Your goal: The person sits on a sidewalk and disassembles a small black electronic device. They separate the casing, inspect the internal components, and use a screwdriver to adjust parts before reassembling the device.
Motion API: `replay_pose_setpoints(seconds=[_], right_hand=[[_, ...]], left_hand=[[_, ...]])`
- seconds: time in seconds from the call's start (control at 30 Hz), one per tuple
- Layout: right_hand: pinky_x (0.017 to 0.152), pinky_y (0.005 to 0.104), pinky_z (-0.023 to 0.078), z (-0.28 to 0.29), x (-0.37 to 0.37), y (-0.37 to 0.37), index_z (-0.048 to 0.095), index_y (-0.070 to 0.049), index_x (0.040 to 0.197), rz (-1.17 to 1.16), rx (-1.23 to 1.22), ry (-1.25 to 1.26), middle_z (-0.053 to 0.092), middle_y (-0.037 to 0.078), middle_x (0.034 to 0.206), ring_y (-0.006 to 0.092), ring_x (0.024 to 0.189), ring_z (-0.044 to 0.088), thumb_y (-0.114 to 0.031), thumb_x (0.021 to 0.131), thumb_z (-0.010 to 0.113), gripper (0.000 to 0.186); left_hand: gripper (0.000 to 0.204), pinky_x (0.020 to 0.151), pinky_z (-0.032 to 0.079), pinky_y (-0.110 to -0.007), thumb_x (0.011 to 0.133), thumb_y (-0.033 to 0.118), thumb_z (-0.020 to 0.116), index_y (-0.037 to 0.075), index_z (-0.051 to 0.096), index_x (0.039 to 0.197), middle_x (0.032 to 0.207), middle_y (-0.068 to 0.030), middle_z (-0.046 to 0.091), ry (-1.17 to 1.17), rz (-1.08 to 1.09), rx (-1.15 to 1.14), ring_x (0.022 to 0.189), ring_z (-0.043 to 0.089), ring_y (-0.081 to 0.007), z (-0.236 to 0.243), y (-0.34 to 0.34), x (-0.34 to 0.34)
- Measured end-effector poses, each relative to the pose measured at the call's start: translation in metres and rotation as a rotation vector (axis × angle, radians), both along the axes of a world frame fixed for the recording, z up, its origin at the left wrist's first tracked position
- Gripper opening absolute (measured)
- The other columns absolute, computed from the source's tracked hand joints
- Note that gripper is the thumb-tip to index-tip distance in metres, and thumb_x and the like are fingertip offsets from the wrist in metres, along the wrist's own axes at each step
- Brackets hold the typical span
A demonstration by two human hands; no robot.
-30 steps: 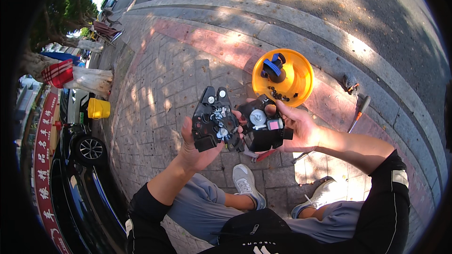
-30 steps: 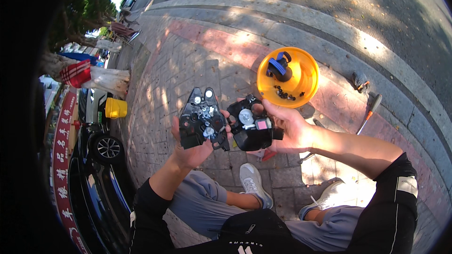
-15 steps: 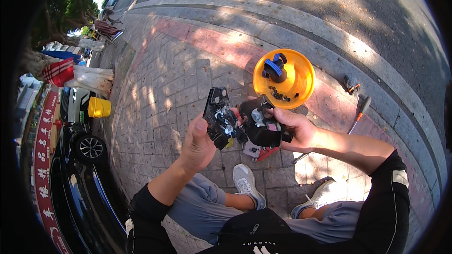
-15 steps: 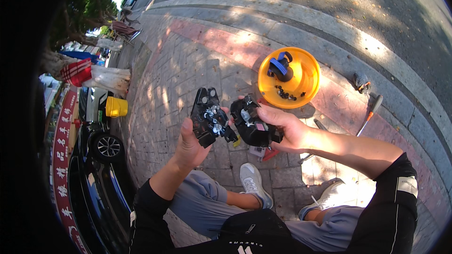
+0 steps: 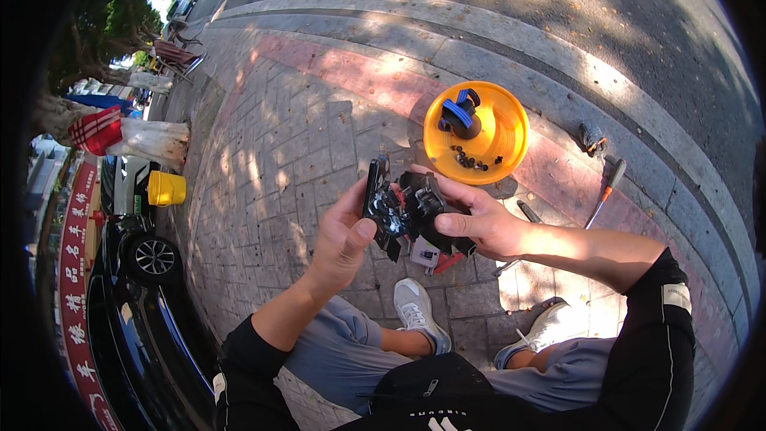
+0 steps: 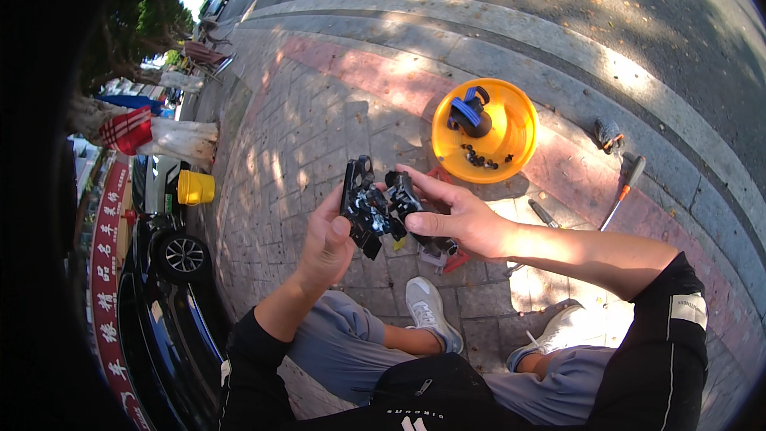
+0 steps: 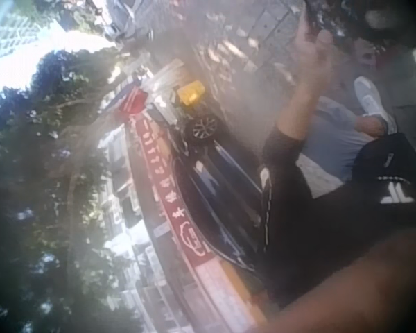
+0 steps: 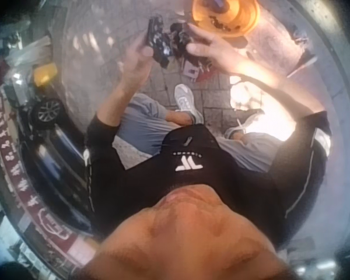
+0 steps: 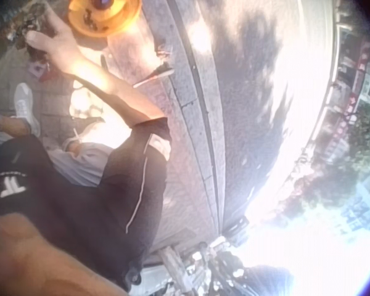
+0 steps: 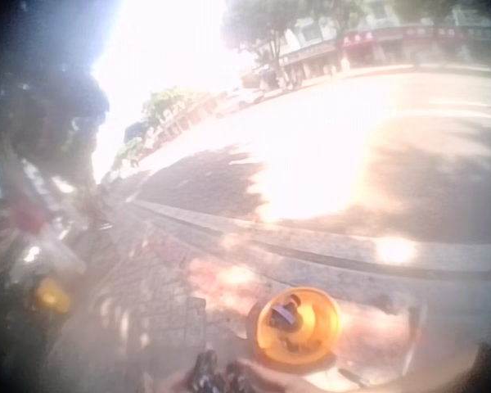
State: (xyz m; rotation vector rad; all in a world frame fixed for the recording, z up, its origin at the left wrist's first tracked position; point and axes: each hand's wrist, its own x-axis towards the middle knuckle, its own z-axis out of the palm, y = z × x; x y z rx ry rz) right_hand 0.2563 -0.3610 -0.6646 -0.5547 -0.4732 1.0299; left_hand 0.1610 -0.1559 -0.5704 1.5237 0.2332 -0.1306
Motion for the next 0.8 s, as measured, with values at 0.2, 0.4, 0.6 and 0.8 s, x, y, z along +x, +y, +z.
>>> replay_pose_setpoints(seconds=[0.2,0.4,0.6,0.8], right_hand=[[0.109,0.0357,0.044,0.005,-0.009,0.005,0.018,-0.004,0.163,-0.092,-0.135,-0.219,0.045,0.013,0.151,0.0188,0.138,0.044,-0.029,0.091,0.08,0.097],[0.115,0.0408,0.036,0.0,-0.02,0.016,0.024,0.003,0.159,-0.246,-0.182,-0.367,0.046,0.018,0.147,0.026,0.138,0.044,-0.042,0.086,0.082,0.104],[0.114,0.0452,0.032,-0.013,-0.023,0.018,0.025,0.004,0.159,-0.386,-0.315,-0.726,0.048,0.022,0.14,0.0358,0.132,0.045,-0.058,0.08,0.082,0.115],[0.114,0.0459,0.032,-0.013,-0.023,0.017,0.024,0.003,0.159,-0.392,-0.338,-0.789,0.047,0.023,0.14,0.038,0.132,0.043,-0.058,0.077,0.083,0.119]], left_hand=[[0.106,0.103,0.05,-0.035,0.085,0.05,0.082,-0.005,0.028,0.157,0.137,-0.0133,0.055,0.017,-0.038,0.062,0.122,0.058,-0.0206,-0.006,-0.001,-0.003],[0.102,0.104,0.051,-0.037,0.086,0.041,0.083,-0.004,0.026,0.158,0.146,-0.0149,0.044,-0.01,-0.08,0.143,0.129,0.053,-0.0241,-0.019,0.001,-0.003],[0.102,0.105,0.05,-0.037,0.086,0.039,0.083,-0.003,0.025,0.158,0.149,-0.0151,0.042,0.013,-0.056,0.13,0.129,0.053,-0.0244,-0.021,0.0,-0.004],[0.102,0.108,0.048,-0.039,0.084,0.034,0.085,-0.004,0.026,0.158,0.15,-0.0152,0.041,0.02,-0.072,0.157,0.13,0.052,-0.0255,-0.021,0.001,-0.004]])
